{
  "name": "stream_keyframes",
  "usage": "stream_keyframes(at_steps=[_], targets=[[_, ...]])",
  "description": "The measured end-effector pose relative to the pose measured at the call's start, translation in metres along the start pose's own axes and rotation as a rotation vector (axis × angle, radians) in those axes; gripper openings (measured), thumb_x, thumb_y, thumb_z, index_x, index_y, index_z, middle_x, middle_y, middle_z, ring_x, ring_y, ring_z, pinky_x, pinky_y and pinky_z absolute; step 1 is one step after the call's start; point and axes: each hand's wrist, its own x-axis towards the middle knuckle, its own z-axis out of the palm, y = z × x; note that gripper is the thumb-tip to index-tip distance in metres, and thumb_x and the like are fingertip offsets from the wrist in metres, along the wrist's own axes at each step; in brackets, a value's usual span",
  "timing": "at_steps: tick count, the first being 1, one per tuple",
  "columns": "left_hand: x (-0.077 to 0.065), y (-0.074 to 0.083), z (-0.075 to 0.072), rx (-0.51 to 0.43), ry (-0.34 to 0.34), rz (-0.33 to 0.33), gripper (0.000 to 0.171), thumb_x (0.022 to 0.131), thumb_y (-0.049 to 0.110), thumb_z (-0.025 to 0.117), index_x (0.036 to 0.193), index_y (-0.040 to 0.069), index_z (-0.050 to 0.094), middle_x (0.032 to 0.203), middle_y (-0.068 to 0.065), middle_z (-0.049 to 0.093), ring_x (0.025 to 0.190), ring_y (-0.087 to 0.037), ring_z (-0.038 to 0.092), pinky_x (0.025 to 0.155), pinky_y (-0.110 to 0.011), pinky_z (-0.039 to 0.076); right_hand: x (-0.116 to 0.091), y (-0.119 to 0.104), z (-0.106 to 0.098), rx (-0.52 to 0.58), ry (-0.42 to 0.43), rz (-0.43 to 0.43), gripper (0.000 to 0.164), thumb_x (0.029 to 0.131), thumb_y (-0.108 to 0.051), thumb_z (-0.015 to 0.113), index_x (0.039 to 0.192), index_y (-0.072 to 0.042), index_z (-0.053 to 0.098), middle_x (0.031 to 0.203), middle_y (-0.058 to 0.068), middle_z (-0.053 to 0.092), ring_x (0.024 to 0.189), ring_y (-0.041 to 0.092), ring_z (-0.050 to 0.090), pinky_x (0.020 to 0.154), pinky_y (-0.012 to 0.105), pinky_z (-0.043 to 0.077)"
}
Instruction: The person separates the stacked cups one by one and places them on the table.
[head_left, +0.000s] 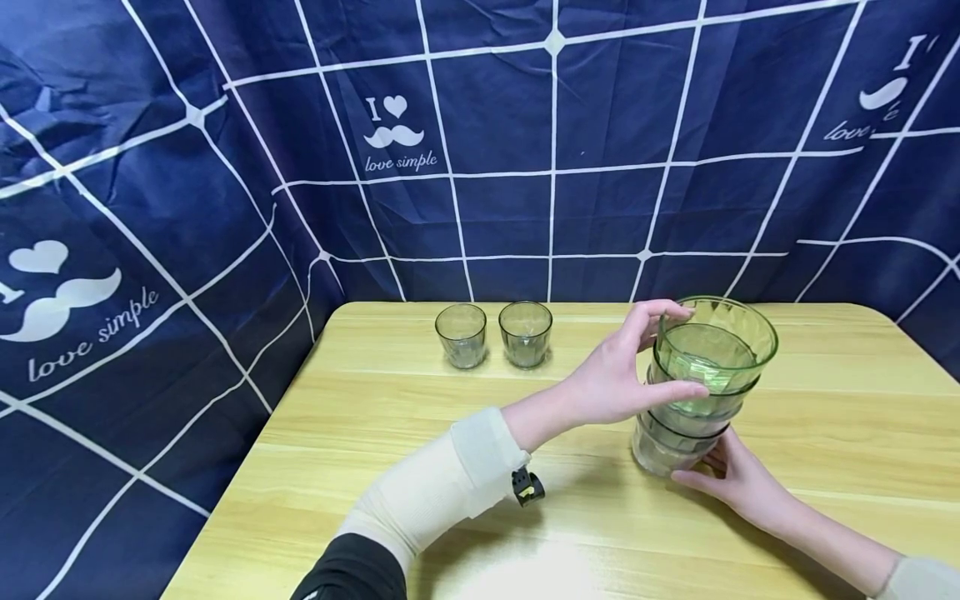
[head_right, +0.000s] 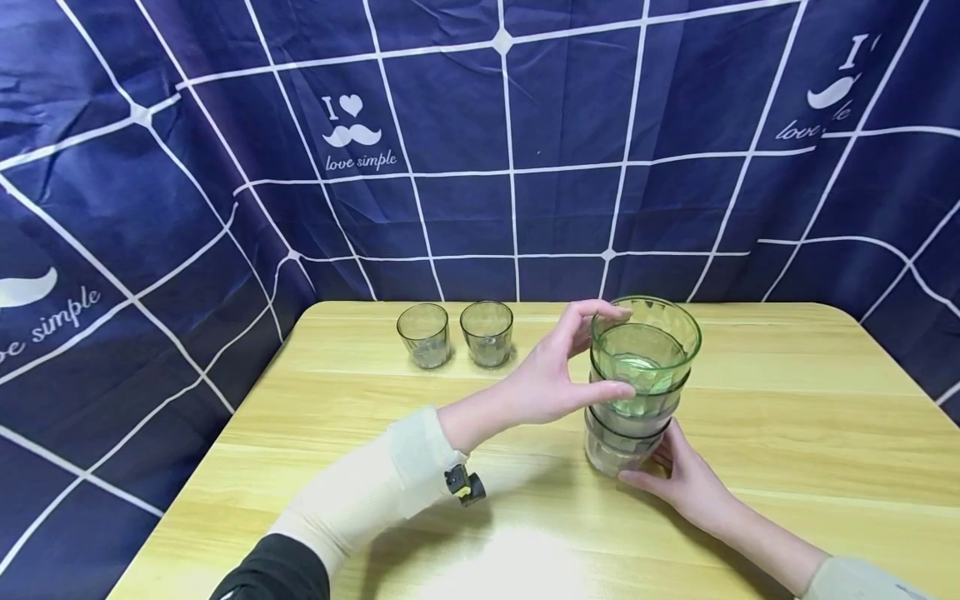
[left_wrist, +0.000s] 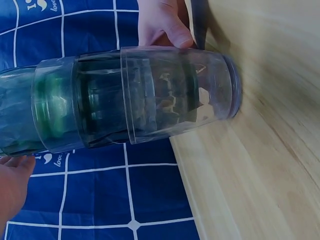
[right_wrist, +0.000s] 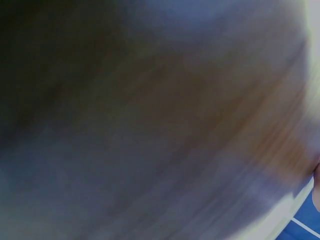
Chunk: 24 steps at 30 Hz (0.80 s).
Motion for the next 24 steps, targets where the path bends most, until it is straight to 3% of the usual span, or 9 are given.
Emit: stream_keyframes(at_steps=[9, 24], targets=[[-0.0012, -0.0001, -0.0015, 0.063, -0.004, 0.017, 0.075, 0.079, 0.007, 0.081, 0.134, 0.009, 0.03, 0.137, -0.01, 0.048, 0.12, 0.001, 0.044, 0.102, -0.015, 0.034, 0.0007, -0.0004, 0.0003, 0.003, -0.001, -0.013, 0.086, 0.074, 0.02, 0.071, 0.145, -0.002, 0.027, 0.129, -0.021, 0.046, 0.113, -0.008, 0.048, 0.092, 0.007, 0.038], [-0.0011, -0.0005, -0.0009, 0.076, 0.014, 0.022, 0.076, 0.078, 0.008, 0.082, 0.133, 0.008, 0.031, 0.14, -0.01, 0.045, 0.123, 0.001, 0.042, 0.101, -0.015, 0.036, 0.0008, 0.0003, -0.0014, -0.001, -0.009, -0.007, 0.086, 0.075, 0.019, 0.071, 0.145, -0.003, 0.027, 0.128, -0.02, 0.046, 0.112, -0.008, 0.049, 0.091, 0.007, 0.039]])
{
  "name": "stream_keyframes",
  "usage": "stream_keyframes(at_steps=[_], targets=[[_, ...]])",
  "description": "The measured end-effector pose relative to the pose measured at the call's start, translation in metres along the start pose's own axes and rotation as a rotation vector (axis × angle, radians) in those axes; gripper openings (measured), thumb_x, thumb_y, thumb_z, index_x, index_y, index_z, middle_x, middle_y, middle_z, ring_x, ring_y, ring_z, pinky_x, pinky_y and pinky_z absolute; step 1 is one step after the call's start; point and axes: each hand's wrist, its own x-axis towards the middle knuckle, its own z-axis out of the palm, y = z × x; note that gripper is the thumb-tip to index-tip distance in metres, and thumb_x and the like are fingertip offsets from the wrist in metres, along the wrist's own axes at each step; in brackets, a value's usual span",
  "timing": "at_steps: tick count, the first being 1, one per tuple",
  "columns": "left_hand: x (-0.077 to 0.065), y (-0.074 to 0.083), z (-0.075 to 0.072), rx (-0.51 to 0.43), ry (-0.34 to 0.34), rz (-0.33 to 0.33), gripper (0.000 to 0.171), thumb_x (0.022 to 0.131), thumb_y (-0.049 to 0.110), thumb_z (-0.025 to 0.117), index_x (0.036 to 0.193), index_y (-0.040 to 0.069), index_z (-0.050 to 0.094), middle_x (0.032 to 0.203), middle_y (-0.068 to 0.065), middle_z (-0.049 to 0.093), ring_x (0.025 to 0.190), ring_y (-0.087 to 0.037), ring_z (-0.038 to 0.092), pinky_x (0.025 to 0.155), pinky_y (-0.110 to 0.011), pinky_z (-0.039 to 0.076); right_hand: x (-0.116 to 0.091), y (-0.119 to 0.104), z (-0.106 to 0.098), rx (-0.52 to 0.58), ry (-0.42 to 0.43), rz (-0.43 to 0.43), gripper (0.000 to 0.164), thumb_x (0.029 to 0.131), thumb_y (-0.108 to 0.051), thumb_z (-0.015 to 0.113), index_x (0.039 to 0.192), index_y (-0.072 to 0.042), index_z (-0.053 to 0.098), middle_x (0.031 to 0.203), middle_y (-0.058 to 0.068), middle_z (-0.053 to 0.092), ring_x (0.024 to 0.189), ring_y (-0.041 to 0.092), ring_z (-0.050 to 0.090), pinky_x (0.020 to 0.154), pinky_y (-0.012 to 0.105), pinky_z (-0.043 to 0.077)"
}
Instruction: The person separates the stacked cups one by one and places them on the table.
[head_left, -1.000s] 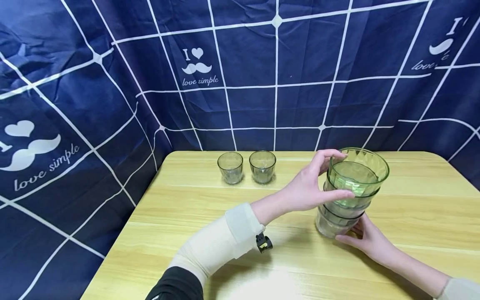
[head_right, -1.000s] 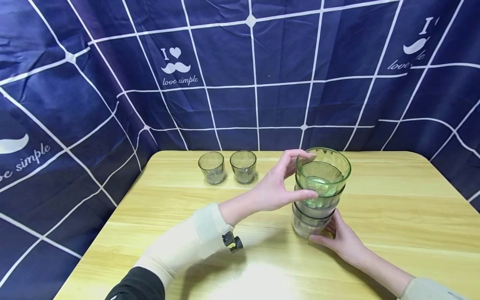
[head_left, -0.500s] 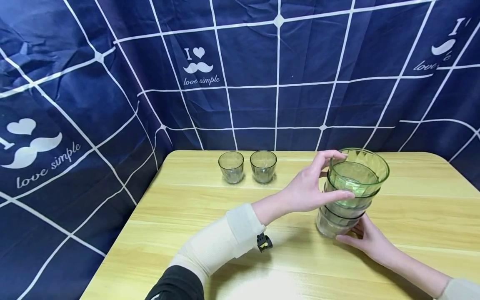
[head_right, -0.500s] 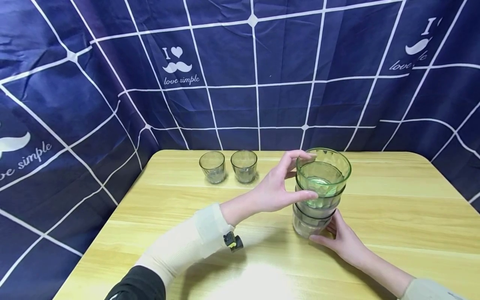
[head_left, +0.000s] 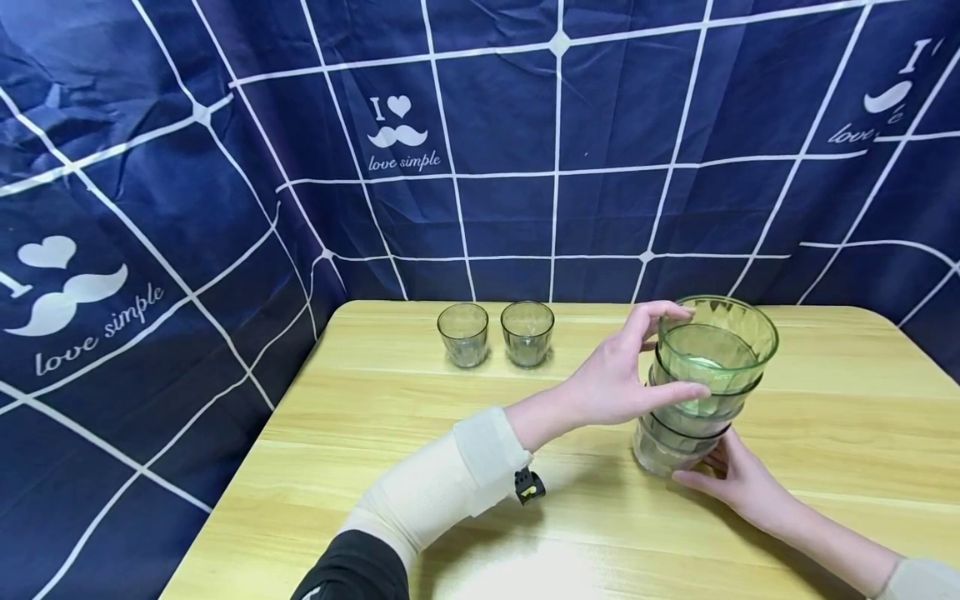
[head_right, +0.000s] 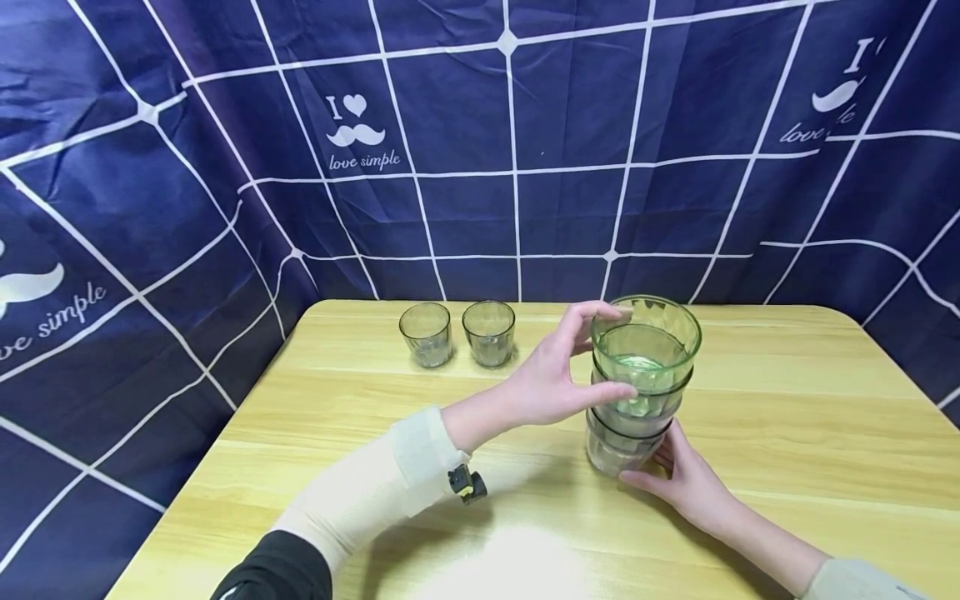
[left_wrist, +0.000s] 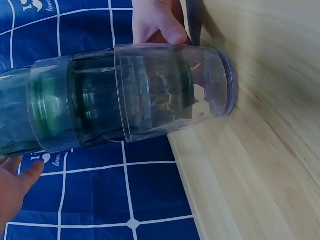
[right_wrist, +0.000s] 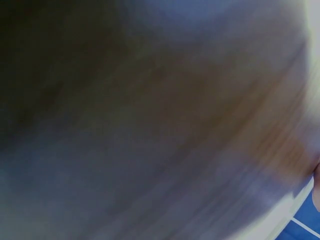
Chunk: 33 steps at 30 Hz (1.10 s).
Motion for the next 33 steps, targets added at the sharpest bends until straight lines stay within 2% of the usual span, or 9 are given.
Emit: stream_keyframes(at_steps=[3, 8, 14, 19, 21, 24, 28, 33], targets=[[0.0, 0.001, 0.0, -0.016, 0.017, -0.007, 0.076, 0.078, 0.007, 0.082, 0.134, 0.01, 0.03, 0.14, -0.008, 0.046, 0.123, 0.002, 0.042, 0.101, -0.015, 0.036, -0.001, 0.001, 0.001, 0.001, 0.001, 0.006, 0.086, 0.075, 0.019, 0.071, 0.145, -0.004, 0.026, 0.129, -0.02, 0.045, 0.112, -0.008, 0.049, 0.091, 0.007, 0.039], [0.004, 0.011, -0.008, -0.043, 0.074, 0.027, 0.08, 0.077, 0.004, 0.082, 0.134, 0.011, 0.027, 0.142, -0.009, 0.046, 0.127, 0.002, 0.039, 0.102, -0.017, 0.036, -0.001, 0.002, 0.001, 0.011, -0.004, 0.011, 0.087, 0.075, 0.019, 0.071, 0.146, -0.005, 0.026, 0.129, -0.02, 0.046, 0.113, -0.008, 0.049, 0.091, 0.007, 0.039], [0.012, 0.032, -0.027, -0.134, 0.165, 0.127, 0.08, 0.073, -0.009, 0.08, 0.132, -0.001, 0.027, 0.141, -0.023, 0.043, 0.132, -0.012, 0.042, 0.103, -0.023, 0.039, 0.0, 0.001, 0.001, 0.024, 0.001, 0.007, 0.085, 0.075, 0.02, 0.07, 0.144, -0.006, 0.028, 0.126, -0.018, 0.049, 0.109, -0.005, 0.052, 0.091, 0.008, 0.04], [0.011, 0.044, -0.046, -0.208, 0.223, 0.128, 0.074, 0.075, -0.016, 0.074, 0.13, -0.005, 0.027, 0.14, -0.028, 0.042, 0.133, -0.014, 0.041, 0.105, -0.028, 0.038, 0.001, 0.001, 0.001, 0.01, 0.003, 0.004, 0.084, 0.074, 0.019, 0.071, 0.143, -0.004, 0.029, 0.125, -0.017, 0.05, 0.108, -0.005, 0.053, 0.091, 0.008, 0.039], [0.009, 0.041, -0.051, -0.223, 0.247, 0.116, 0.073, 0.076, -0.016, 0.073, 0.131, -0.003, 0.027, 0.141, -0.026, 0.041, 0.133, -0.013, 0.041, 0.106, -0.029, 0.038, 0.001, 0.001, 0.001, 0.003, 0.003, 0.003, 0.083, 0.074, 0.018, 0.072, 0.143, -0.004, 0.03, 0.124, -0.017, 0.05, 0.108, -0.005, 0.053, 0.091, 0.008, 0.04], [0.004, 0.028, -0.055, -0.214, 0.287, 0.064, 0.073, 0.078, -0.012, 0.074, 0.133, 0.002, 0.029, 0.143, -0.019, 0.043, 0.132, -0.008, 0.041, 0.102, -0.028, 0.041, 0.001, 0.002, 0.001, -0.001, 0.0, 0.0, 0.083, 0.074, 0.018, 0.072, 0.143, -0.004, 0.03, 0.125, -0.016, 0.05, 0.109, -0.005, 0.053, 0.091, 0.008, 0.04], [-0.004, 0.01, -0.055, -0.161, 0.324, -0.026, 0.072, 0.08, -0.005, 0.076, 0.134, 0.01, 0.031, 0.143, -0.009, 0.044, 0.131, -0.005, 0.041, 0.099, -0.027, 0.044, 0.0, 0.003, 0.001, 0.0, 0.007, -0.002, 0.083, 0.073, 0.019, 0.072, 0.142, -0.003, 0.03, 0.125, -0.017, 0.05, 0.109, -0.005, 0.053, 0.091, 0.008, 0.04], [-0.013, -0.015, -0.05, -0.08, 0.351, -0.094, 0.072, 0.081, 0.002, 0.078, 0.134, 0.013, 0.031, 0.144, -0.006, 0.044, 0.131, -0.006, 0.041, 0.1, -0.028, 0.043, -0.001, 0.003, 0.002, 0.003, 0.012, -0.008, 0.084, 0.073, 0.019, 0.072, 0.143, -0.002, 0.029, 0.125, -0.018, 0.05, 0.109, -0.005, 0.052, 0.091, 0.008, 0.039]])
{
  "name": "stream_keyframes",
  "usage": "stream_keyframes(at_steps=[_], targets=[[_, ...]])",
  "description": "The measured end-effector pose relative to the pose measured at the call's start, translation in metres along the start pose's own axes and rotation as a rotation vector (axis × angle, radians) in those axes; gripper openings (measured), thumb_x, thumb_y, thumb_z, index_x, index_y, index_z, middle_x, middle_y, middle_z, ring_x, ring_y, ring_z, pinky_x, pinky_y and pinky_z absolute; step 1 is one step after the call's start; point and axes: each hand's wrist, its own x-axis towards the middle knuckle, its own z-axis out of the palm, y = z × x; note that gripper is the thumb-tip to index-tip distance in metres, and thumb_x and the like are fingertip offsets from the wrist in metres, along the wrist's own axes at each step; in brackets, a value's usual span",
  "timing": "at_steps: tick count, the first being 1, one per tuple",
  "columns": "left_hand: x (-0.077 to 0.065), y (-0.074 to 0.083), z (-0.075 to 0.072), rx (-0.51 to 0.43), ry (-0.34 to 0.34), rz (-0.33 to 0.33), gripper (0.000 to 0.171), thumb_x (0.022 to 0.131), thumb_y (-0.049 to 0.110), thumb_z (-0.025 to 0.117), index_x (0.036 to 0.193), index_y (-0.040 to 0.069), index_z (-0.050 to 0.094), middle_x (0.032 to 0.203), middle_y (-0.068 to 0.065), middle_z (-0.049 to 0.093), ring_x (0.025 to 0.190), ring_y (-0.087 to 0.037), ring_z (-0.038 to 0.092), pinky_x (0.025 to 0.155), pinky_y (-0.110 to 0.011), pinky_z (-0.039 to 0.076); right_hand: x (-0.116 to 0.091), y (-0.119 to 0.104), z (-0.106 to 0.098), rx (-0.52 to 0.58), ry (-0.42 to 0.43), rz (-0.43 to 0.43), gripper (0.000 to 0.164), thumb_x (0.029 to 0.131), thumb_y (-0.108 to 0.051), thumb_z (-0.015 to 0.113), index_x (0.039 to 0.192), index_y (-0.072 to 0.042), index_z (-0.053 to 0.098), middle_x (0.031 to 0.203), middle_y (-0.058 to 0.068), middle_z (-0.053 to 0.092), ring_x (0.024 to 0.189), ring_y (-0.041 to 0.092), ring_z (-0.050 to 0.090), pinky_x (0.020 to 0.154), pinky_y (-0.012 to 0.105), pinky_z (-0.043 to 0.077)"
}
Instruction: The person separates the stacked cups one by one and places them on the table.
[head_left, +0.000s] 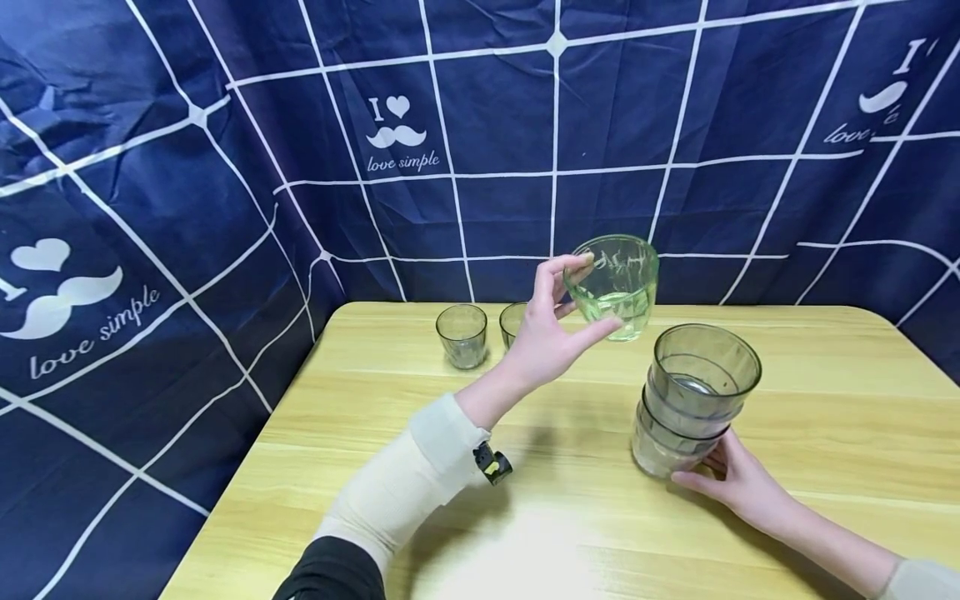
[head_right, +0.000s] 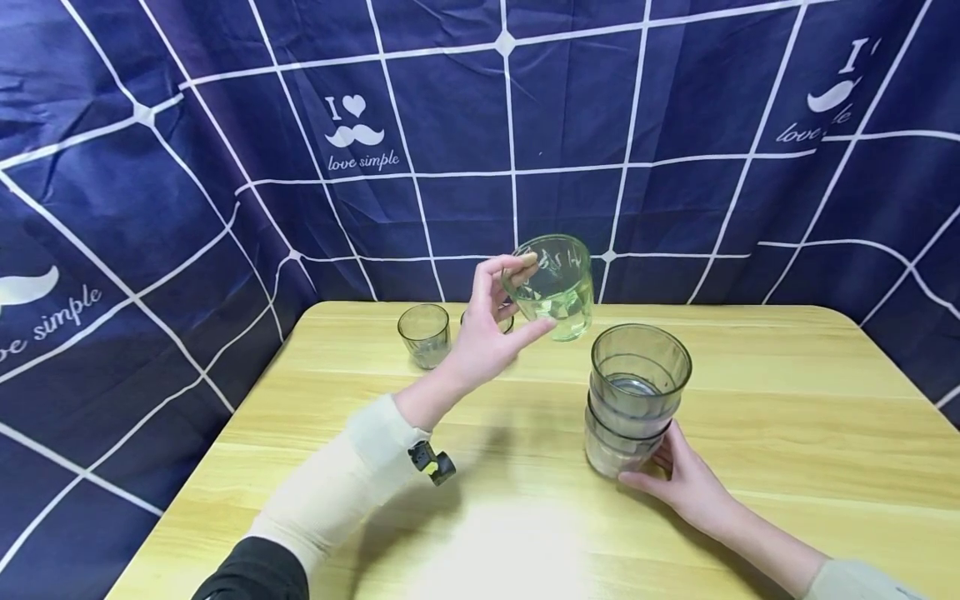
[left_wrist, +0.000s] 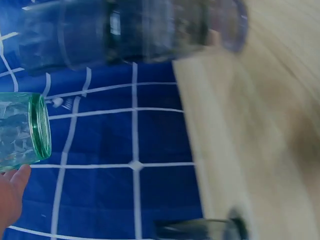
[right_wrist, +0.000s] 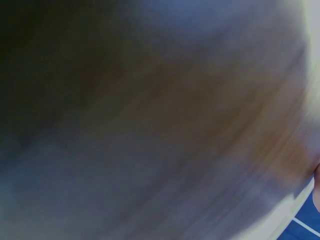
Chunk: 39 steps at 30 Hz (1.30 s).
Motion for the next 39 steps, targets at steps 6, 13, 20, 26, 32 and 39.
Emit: stream_keyframes(at_steps=[6, 13, 20, 26, 32, 39], targets=[[-0.006, -0.032, 0.007, 0.086, 0.036, -0.096, 0.072, 0.079, 0.008, 0.081, 0.133, 0.011, 0.034, 0.139, -0.004, 0.045, 0.127, -0.009, 0.044, 0.099, -0.023, 0.043, 0.0, 0.0, 0.0, 0.01, -0.003, -0.006, 0.084, 0.073, 0.02, 0.071, 0.143, 0.0, 0.029, 0.125, -0.017, 0.05, 0.109, -0.004, 0.053, 0.091, 0.008, 0.04], [-0.011, -0.064, 0.018, 0.197, 0.075, -0.246, 0.07, 0.077, 0.013, 0.083, 0.13, 0.012, 0.037, 0.136, -0.003, 0.048, 0.129, -0.014, 0.043, 0.099, -0.029, 0.044, 0.0, 0.002, 0.0, 0.014, -0.008, 0.008, 0.084, 0.074, 0.019, 0.072, 0.143, -0.002, 0.029, 0.125, -0.018, 0.05, 0.11, -0.005, 0.052, 0.091, 0.008, 0.04], [-0.014, -0.083, 0.028, 0.307, 0.054, -0.377, 0.069, 0.077, 0.02, 0.084, 0.129, 0.014, 0.039, 0.138, -0.005, 0.051, 0.113, -0.017, 0.054, 0.091, -0.029, 0.047, 0.001, 0.002, -0.001, 0.018, -0.009, 0.019, 0.085, 0.074, 0.018, 0.072, 0.144, -0.003, 0.028, 0.128, -0.018, 0.049, 0.113, -0.006, 0.05, 0.092, 0.008, 0.039], [-0.016, -0.097, 0.035, 0.359, 0.051, -0.44, 0.069, 0.076, 0.023, 0.085, 0.127, 0.016, 0.039, 0.134, -0.007, 0.054, 0.093, -0.014, 0.055, 0.085, -0.026, 0.047, 0.002, 0.002, -0.002, 0.025, -0.012, 0.021, 0.084, 0.075, 0.018, 0.071, 0.144, -0.004, 0.029, 0.127, -0.018, 0.049, 0.113, -0.005, 0.051, 0.092, 0.008, 0.039], [-0.016, -0.111, 0.042, 0.366, 0.071, -0.494, 0.068, 0.076, 0.022, 0.085, 0.125, 0.016, 0.039, 0.128, -0.01, 0.056, 0.115, -0.021, 0.054, 0.095, -0.03, 0.045, 0.001, 0.002, -0.002, 0.018, -0.009, 0.022, 0.084, 0.075, 0.018, 0.071, 0.144, -0.004, 0.029, 0.127, -0.018, 0.049, 0.112, -0.006, 0.051, 0.091, 0.008, 0.039], [-0.018, -0.121, 0.048, 0.389, 0.049, -0.515, 0.066, 0.078, 0.023, 0.084, 0.124, 0.015, 0.038, 0.12, -0.013, 0.06, 0.11, -0.022, 0.057, 0.092, -0.03, 0.046, 0.0, 0.003, -0.001, 0.02, -0.006, 0.021, 0.082, 0.075, 0.018, 0.071, 0.143, -0.002, 0.03, 0.126, -0.017, 0.051, 0.11, -0.004, 0.053, 0.091, 0.009, 0.04]])
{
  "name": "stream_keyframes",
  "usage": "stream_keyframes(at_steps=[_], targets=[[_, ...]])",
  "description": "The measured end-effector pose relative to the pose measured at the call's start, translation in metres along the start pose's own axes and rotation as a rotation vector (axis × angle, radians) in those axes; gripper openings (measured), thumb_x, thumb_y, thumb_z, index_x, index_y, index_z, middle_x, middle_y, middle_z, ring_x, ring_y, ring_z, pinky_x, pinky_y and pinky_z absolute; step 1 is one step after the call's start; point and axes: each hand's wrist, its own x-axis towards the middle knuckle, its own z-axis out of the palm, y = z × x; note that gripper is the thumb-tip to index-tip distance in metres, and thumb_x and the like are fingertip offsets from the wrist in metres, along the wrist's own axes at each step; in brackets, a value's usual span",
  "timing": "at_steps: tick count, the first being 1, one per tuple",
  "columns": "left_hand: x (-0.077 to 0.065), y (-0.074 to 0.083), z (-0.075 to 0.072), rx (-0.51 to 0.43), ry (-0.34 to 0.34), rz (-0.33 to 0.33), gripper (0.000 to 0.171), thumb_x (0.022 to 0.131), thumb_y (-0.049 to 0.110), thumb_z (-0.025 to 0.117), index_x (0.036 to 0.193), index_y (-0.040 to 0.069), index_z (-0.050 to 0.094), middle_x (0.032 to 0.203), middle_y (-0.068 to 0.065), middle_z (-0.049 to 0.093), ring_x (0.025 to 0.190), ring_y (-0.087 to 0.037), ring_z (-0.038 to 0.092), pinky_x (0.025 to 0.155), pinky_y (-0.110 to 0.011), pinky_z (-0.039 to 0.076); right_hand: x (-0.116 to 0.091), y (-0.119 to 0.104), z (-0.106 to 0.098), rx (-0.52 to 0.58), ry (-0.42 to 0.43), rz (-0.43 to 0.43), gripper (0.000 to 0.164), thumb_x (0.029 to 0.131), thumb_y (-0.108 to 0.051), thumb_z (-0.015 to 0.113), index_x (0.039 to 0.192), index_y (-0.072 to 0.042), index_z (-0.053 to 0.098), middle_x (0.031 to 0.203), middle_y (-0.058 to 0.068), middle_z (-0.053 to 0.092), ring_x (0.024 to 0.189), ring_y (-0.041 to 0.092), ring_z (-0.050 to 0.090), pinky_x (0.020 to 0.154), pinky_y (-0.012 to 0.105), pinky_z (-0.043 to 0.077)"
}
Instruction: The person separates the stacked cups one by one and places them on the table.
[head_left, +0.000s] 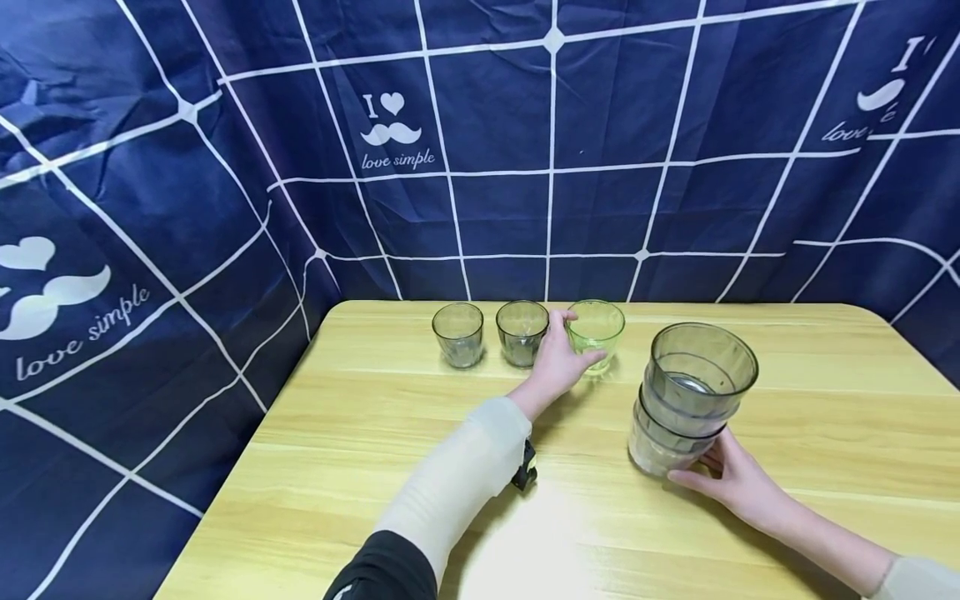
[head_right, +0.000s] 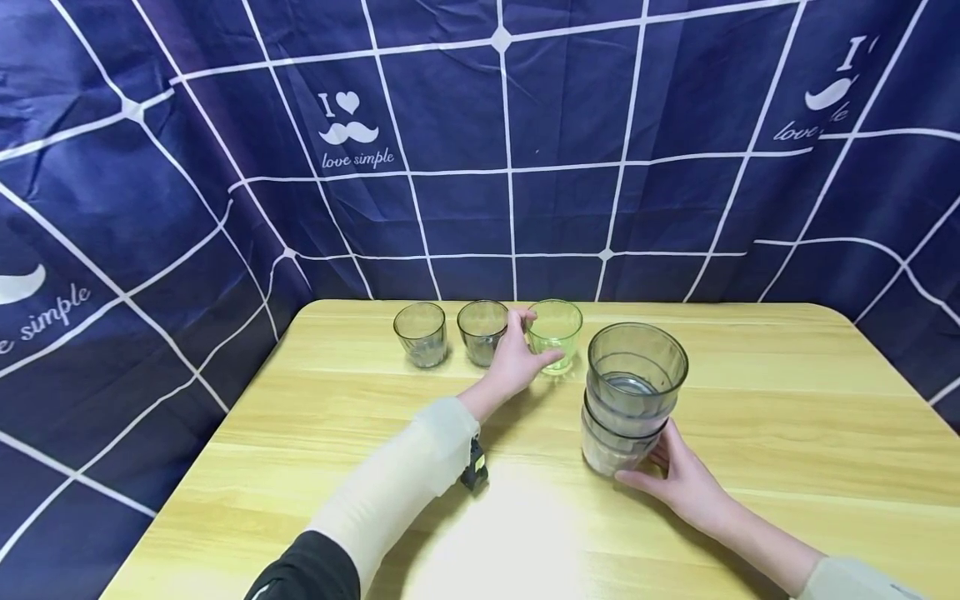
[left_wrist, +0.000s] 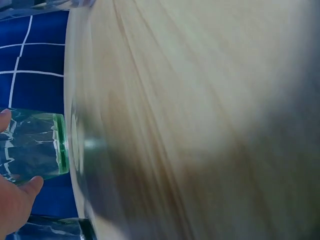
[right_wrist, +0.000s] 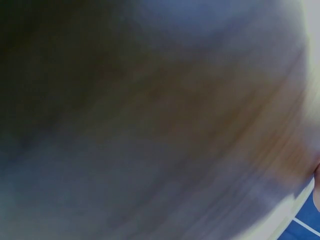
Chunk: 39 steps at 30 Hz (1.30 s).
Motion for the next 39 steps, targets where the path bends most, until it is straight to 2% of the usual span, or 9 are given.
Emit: stream_keyframes(at_steps=[6, 12, 17, 24, 28, 31, 36, 39], targets=[[0.0, -0.002, 0.0, 0.032, -0.012, -0.048, 0.066, 0.077, 0.022, 0.084, 0.124, 0.016, 0.038, 0.113, -0.013, 0.062, 0.107, -0.024, 0.058, 0.089, -0.033, 0.048, -0.001, 0.0, 0.0, -0.006, -0.002, 0.004, 0.082, 0.075, 0.017, 0.072, 0.142, -0.002, 0.03, 0.125, -0.017, 0.051, 0.11, -0.004, 0.053, 0.091, 0.009, 0.04], [0.001, 0.0, 0.0, 0.047, -0.037, -0.04, 0.07, 0.08, 0.023, 0.082, 0.132, 0.014, 0.036, 0.129, -0.016, 0.056, 0.115, -0.027, 0.056, 0.094, -0.034, 0.046, 0.0, 0.0, 0.0, -0.009, -0.001, 0.004, 0.081, 0.075, 0.017, 0.072, 0.142, -0.002, 0.031, 0.125, -0.018, 0.051, 0.11, -0.004, 0.053, 0.091, 0.009, 0.04], [-0.001, 0.002, -0.003, 0.025, -0.045, -0.007, 0.078, 0.08, 0.021, 0.082, 0.139, 0.013, 0.033, 0.139, -0.013, 0.048, 0.124, -0.026, 0.05, 0.102, -0.033, 0.042, 0.0, 0.0, 0.0, -0.011, -0.005, -0.004, 0.08, 0.075, 0.017, 0.072, 0.141, -0.001, 0.031, 0.123, -0.017, 0.052, 0.108, -0.003, 0.054, 0.091, 0.009, 0.041], [-0.006, 0.012, -0.016, -0.011, -0.041, 0.104, 0.084, 0.082, 0.026, 0.08, 0.146, 0.014, 0.027, 0.15, -0.007, 0.034, 0.134, -0.023, 0.038, 0.108, -0.034, 0.034, 0.0, 0.0, -0.001, -0.009, -0.012, -0.009, 0.078, 0.075, 0.018, 0.071, 0.14, -0.001, 0.032, 0.122, -0.016, 0.054, 0.107, -0.002, 0.055, 0.09, 0.009, 0.041], [-0.011, 0.023, -0.029, -0.065, -0.038, 0.16, 0.08, 0.084, 0.031, 0.077, 0.146, 0.017, 0.028, 0.149, -0.005, 0.038, 0.135, -0.024, 0.038, 0.108, -0.038, 0.034, 0.0, -0.001, -0.001, -0.013, -0.011, -0.009, 0.08, 0.075, 0.018, 0.071, 0.141, -0.001, 0.031, 0.124, -0.016, 0.052, 0.108, -0.003, 0.054, 0.09, 0.009, 0.041], [-0.017, 0.032, -0.038, -0.144, -0.053, 0.188, 0.075, 0.087, 0.032, 0.075, 0.146, 0.02, 0.03, 0.148, -0.001, 0.041, 0.136, -0.018, 0.036, 0.11, -0.037, 0.032, 0.0, -0.002, -0.001, -0.013, -0.011, -0.012, 0.08, 0.075, 0.018, 0.071, 0.141, -0.001, 0.03, 0.123, -0.016, 0.052, 0.107, -0.002, 0.055, 0.09, 0.009, 0.041], [-0.033, 0.052, -0.05, -0.278, -0.146, 0.298, 0.068, 0.092, 0.025, 0.068, 0.147, 0.018, 0.029, 0.151, -0.001, 0.037, 0.139, -0.01, 0.029, 0.111, -0.033, 0.029, 0.0, -0.001, -0.001, -0.017, -0.006, -0.015, 0.081, 0.075, 0.019, 0.071, 0.142, -0.001, 0.031, 0.124, -0.017, 0.052, 0.107, -0.003, 0.055, 0.089, 0.009, 0.042], [-0.044, 0.063, -0.053, -0.295, -0.224, 0.377, 0.07, 0.092, 0.02, 0.067, 0.148, 0.017, 0.025, 0.153, 0.001, 0.033, 0.139, -0.009, 0.027, 0.111, -0.031, 0.028, 0.0, -0.001, -0.001, -0.016, -0.001, -0.019, 0.081, 0.074, 0.019, 0.071, 0.141, 0.0, 0.031, 0.124, -0.018, 0.052, 0.108, -0.004, 0.054, 0.089, 0.009, 0.042]])
